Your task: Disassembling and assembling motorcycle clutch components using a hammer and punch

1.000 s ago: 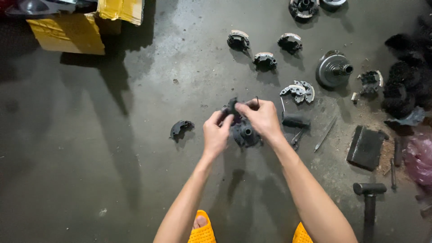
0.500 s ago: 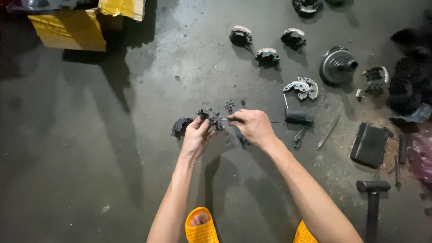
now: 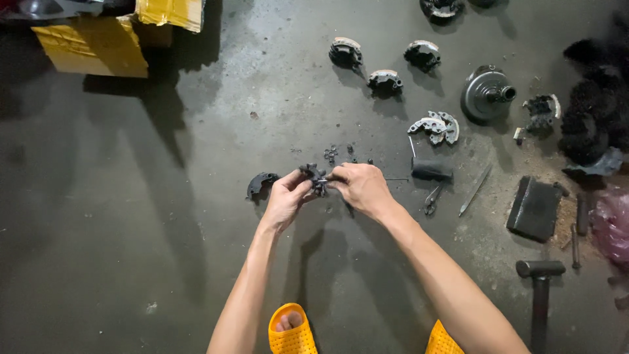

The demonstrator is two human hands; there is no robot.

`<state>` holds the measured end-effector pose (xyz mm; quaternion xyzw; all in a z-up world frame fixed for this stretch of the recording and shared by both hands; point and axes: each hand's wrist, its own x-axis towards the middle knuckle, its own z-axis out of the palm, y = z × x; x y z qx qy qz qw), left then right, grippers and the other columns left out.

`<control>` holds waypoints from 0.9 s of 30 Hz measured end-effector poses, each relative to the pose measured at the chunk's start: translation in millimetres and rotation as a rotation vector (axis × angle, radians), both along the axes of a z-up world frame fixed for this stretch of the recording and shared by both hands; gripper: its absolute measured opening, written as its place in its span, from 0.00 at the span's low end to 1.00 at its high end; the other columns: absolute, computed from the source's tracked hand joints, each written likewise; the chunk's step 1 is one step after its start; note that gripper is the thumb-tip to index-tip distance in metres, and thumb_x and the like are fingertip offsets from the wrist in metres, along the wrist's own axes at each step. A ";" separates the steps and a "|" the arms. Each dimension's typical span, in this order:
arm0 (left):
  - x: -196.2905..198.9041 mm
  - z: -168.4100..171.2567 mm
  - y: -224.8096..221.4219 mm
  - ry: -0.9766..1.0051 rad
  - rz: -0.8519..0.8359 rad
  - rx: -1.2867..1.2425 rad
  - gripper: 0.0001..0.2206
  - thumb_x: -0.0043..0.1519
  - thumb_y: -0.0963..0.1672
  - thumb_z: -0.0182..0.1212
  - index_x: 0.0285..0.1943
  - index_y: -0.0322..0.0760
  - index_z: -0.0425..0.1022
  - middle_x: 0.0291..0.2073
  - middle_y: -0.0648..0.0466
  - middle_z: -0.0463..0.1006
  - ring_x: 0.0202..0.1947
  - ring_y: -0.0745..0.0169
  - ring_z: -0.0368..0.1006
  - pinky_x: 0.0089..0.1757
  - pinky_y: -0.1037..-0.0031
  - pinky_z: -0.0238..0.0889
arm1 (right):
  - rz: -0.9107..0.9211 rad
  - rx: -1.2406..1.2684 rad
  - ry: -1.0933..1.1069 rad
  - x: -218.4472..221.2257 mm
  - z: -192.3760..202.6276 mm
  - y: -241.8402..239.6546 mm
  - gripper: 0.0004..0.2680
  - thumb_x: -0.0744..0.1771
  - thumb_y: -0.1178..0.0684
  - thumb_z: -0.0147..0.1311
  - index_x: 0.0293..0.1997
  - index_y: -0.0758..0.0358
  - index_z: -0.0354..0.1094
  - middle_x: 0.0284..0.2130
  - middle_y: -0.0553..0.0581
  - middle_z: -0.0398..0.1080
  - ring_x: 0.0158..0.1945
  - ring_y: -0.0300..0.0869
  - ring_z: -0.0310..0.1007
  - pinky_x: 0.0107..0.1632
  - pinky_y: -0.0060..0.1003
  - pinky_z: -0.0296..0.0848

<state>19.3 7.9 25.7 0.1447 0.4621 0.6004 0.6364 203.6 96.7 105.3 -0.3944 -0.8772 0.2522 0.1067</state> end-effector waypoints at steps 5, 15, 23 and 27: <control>-0.9 0.4 2.4 0.008 -0.027 -0.047 0.07 0.59 0.35 0.68 0.44 0.32 0.79 0.33 0.54 0.80 0.32 0.65 0.77 0.36 0.66 0.79 | -0.024 -0.077 0.020 -1.7 10.5 -1.5 0.11 0.63 0.40 0.63 0.31 0.52 0.70 0.23 0.55 0.70 0.35 0.53 0.78 0.38 0.47 0.75; -13.6 16.8 6.1 0.131 -0.054 -0.160 0.12 0.51 0.36 0.74 0.42 0.32 0.77 0.29 0.55 0.78 0.29 0.70 0.76 0.32 0.74 0.77 | -0.125 -0.141 0.332 -2.8 -15.2 -6.8 0.19 0.60 0.39 0.71 0.21 0.54 0.59 0.17 0.58 0.66 0.25 0.49 0.73 0.30 0.36 0.69; -18.7 -30.9 -1.8 0.281 0.076 -0.283 0.10 0.57 0.41 0.74 0.42 0.31 0.77 0.30 0.56 0.74 0.31 0.72 0.73 0.30 0.79 0.74 | -0.303 0.073 -0.471 61.4 -117.7 64.9 0.05 0.65 0.46 0.56 0.34 0.49 0.75 0.29 0.55 0.73 0.34 0.56 0.80 0.37 0.50 0.77; -3.2 -13.6 8.1 0.222 0.141 -0.308 0.13 0.58 0.44 0.74 0.45 0.32 0.78 0.34 0.53 0.76 0.34 0.66 0.75 0.33 0.71 0.78 | -0.370 -0.082 -0.629 53.6 -91.1 60.6 0.12 0.70 0.50 0.43 0.51 0.42 0.77 0.32 0.59 0.79 0.39 0.59 0.82 0.44 0.53 0.78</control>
